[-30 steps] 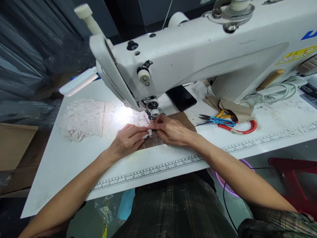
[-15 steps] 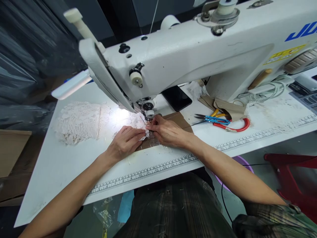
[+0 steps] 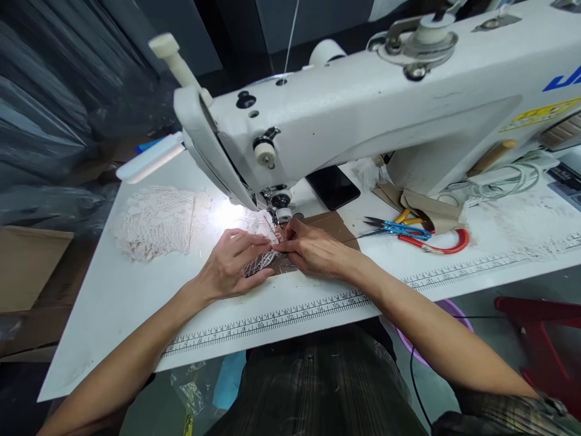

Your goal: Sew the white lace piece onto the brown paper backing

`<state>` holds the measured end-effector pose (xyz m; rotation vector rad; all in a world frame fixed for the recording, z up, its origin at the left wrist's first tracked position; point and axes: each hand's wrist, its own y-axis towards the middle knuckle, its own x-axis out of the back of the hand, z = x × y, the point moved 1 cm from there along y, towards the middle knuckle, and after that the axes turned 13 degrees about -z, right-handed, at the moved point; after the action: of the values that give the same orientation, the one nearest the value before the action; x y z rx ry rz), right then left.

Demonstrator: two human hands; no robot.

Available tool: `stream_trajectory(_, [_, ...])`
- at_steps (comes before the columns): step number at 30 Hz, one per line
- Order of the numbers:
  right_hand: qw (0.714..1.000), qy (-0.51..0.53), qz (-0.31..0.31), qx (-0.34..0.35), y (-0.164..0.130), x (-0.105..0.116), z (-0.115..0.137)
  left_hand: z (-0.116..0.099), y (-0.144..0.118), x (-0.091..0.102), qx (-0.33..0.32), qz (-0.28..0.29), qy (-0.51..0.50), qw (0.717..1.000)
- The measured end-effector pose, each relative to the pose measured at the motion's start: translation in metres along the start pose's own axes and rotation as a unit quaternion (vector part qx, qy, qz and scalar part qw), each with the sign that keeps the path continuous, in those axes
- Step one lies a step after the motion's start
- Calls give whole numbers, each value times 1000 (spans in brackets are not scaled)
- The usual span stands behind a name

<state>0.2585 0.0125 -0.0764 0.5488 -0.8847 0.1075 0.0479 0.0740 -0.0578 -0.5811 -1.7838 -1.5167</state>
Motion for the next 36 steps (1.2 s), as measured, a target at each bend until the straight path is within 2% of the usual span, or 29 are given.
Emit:
stream_trajectory(4, [1000, 17, -7, -1, 0, 0, -1, 11, 2, 9, 93, -81, 66, 990])
stream_trajectory(6, [1000, 23, -7, 2, 0, -1, -2, 15, 2, 10, 104, -101, 83, 986])
stream_trajectory(8, [1000, 25, -9, 2, -1, -1, -2, 15, 2, 7, 88, -83, 66, 990])
stream_trajectory(13, [999, 27, -24, -4, -1, -1, -1, 13, 0, 1, 67, 2, 14, 998])
stream_trajectory(22, [999, 28, -16, -2, -1, -1, -1, 14, -7, -3, 36, 65, 61, 995])
stream_trajectory(27, [1000, 16, -13, 1, -2, 0, -1, 13, -6, -4, 12, 85, 83, 993])
stream_trajectory(33, [1000, -15, -11, 22, -3, -2, 0, 10, -2, -5, 37, 67, 103, 992])
stream_trajectory(36, [999, -36, -5, 29, -4, -3, 1, 10, 1, -6, 31, 79, 121, 989])
